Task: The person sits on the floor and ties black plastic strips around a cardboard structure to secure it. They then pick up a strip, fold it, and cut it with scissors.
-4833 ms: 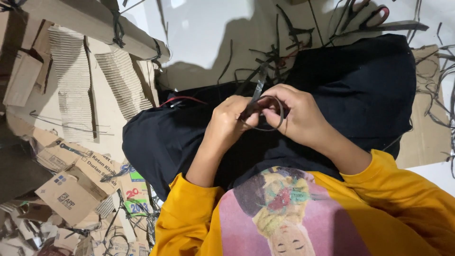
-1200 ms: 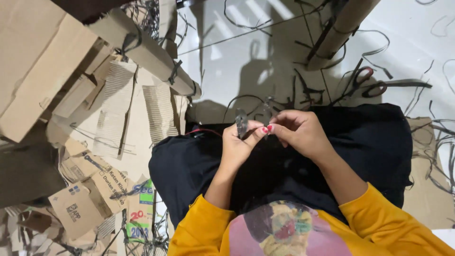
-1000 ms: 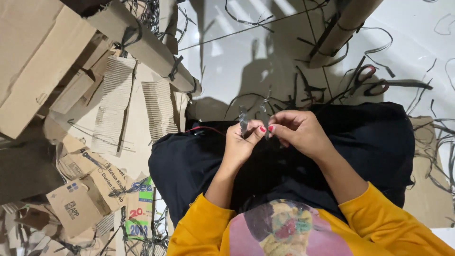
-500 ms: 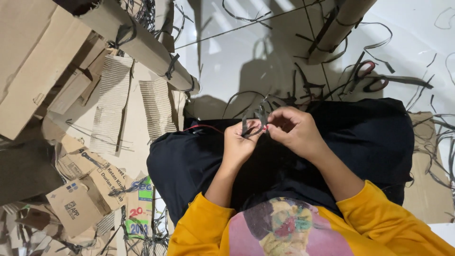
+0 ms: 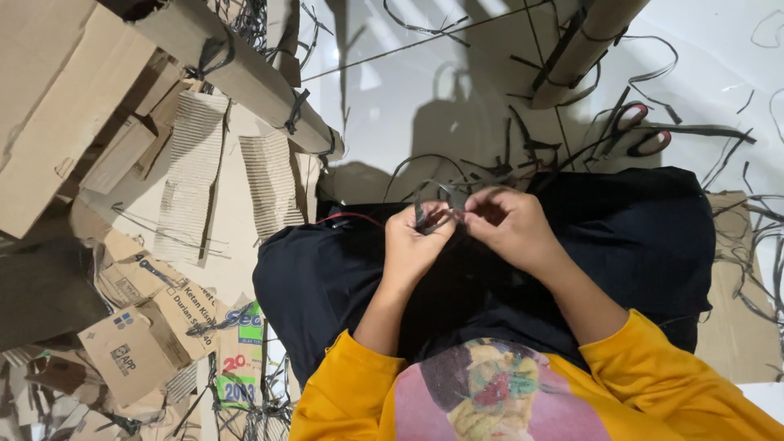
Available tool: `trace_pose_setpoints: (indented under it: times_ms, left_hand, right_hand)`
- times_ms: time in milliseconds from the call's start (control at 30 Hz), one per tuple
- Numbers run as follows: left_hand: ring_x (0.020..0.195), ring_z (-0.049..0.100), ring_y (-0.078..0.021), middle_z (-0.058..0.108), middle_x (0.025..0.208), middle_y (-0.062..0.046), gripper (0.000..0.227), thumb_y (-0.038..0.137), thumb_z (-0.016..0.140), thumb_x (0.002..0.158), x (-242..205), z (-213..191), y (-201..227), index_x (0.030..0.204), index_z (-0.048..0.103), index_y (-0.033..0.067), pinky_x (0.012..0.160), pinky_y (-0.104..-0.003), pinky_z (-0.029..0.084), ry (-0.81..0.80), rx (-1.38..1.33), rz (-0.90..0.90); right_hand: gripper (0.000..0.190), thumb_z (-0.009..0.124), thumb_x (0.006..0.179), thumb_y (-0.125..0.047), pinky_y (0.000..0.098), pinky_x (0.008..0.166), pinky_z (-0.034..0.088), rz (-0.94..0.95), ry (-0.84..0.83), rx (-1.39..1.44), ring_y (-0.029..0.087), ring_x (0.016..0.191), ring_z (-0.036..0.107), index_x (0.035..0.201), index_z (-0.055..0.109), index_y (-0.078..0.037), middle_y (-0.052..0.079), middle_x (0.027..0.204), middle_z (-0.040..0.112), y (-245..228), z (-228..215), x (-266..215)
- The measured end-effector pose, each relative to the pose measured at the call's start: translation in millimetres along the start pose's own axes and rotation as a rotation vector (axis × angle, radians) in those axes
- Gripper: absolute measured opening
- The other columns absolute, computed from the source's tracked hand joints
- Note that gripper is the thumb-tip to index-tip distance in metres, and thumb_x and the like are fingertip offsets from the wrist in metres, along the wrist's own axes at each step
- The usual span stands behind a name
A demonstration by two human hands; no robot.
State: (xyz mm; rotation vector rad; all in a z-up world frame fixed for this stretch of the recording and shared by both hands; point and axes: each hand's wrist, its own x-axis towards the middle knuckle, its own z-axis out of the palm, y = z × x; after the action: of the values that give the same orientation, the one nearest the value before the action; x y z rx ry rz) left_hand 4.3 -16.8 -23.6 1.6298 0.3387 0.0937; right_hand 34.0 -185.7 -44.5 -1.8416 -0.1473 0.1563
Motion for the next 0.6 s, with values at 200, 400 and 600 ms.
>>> trace_pose_setpoints:
  times_ms: [200,400,600]
  left_hand:
    - [0.062,0.054,-0.0048,0.070,0.059,-0.005,0.009,0.008,0.080,0.076,0,-3,-4,0.085,0.081,0.0110,0.058,-0.023,0.048,-0.059,-0.018,-0.021]
    - [0.069,0.057,-0.0045,0.073,0.065,-0.007,0.012,0.004,0.079,0.077,-1,-4,8,0.087,0.082,0.0102,0.061,-0.025,0.051,-0.097,-0.007,0.017]
    - [0.064,0.058,-0.0048,0.072,0.061,-0.008,0.011,0.006,0.082,0.077,2,-7,9,0.085,0.082,0.0127,0.058,-0.026,0.051,-0.127,0.056,0.045]
  right_hand:
    - [0.019,0.074,0.076,-0.007,0.0297,0.045,0.048,0.348,-0.009,0.122,0.015,0.042,0.058,0.094,0.077,-0.002,0.012,0.055,0.065,-13,0,5]
    - [0.013,0.079,0.078,-0.006,0.0286,0.057,0.054,0.255,0.013,0.060,0.011,0.059,0.064,0.091,0.079,-0.006,0.010,0.068,0.073,-22,1,4]
    - [0.004,0.075,0.079,-0.004,0.0290,0.053,0.051,0.139,-0.033,-0.032,0.014,0.055,0.058,0.080,0.076,-0.001,0.010,0.059,0.067,-11,-1,6]
